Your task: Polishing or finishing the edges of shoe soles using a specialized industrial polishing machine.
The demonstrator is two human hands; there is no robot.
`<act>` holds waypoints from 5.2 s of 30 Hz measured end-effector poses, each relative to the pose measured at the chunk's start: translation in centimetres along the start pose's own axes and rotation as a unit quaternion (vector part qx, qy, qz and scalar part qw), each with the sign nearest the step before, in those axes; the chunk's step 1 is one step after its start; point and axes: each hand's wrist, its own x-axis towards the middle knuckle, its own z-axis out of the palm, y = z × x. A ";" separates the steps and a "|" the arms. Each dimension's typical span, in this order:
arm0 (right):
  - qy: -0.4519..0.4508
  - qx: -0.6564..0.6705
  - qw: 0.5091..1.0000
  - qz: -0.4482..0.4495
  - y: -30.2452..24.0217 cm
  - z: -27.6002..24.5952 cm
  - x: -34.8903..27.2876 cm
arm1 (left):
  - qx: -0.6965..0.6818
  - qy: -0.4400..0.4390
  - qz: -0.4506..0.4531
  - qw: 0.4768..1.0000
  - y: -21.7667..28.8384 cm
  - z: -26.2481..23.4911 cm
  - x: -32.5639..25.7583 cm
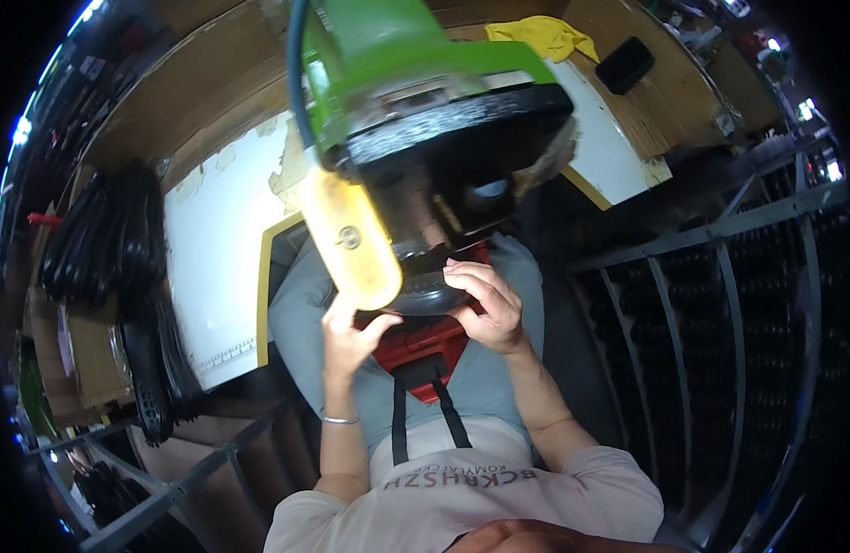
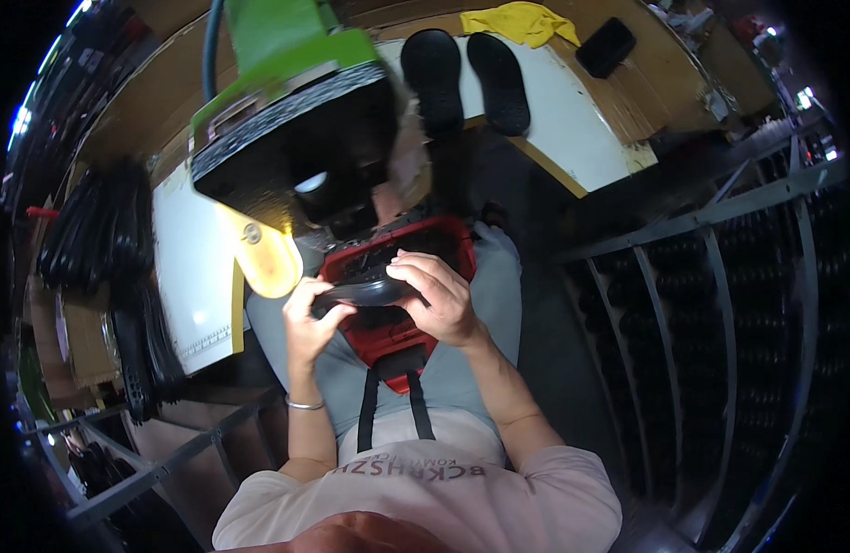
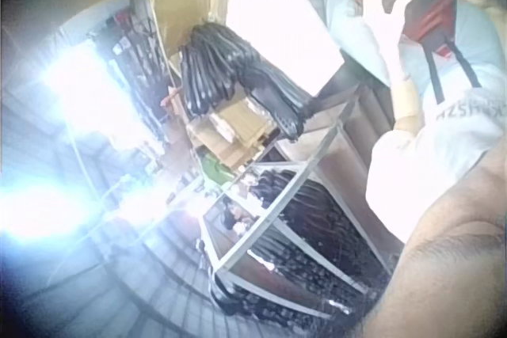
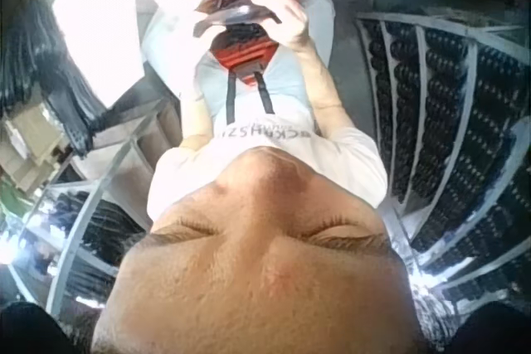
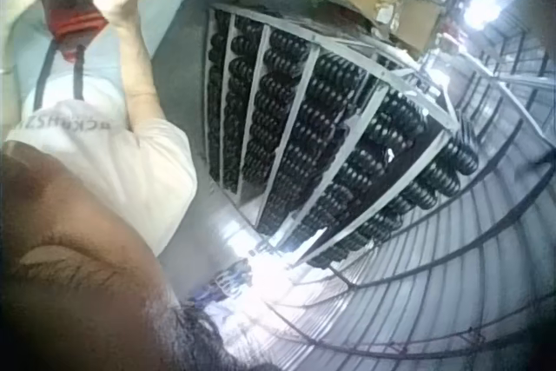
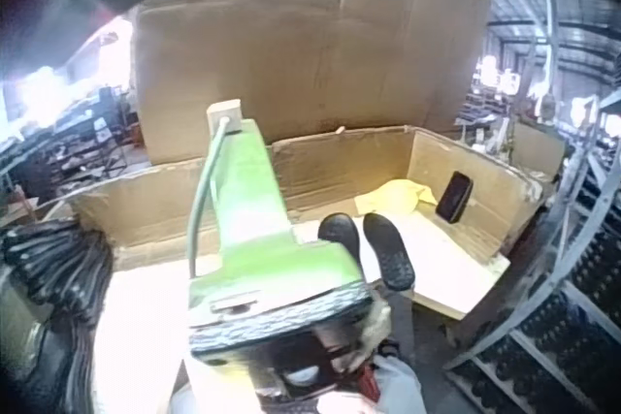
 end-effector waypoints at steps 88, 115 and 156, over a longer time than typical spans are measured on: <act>-0.040 -0.025 0.996 0.082 -2.4 -1.7 2.5 | -0.203 0.068 0.092 0.973 -4.1 7.0 2.1; 0.044 -0.216 0.975 0.018 21.1 1.7 9.8 | 0.681 0.346 -0.078 0.641 -1.6 -26.0 -10.9; 0.212 0.214 0.930 0.209 5.0 -4.1 -0.8 | 0.079 0.020 0.097 0.992 6.2 -0.8 2.1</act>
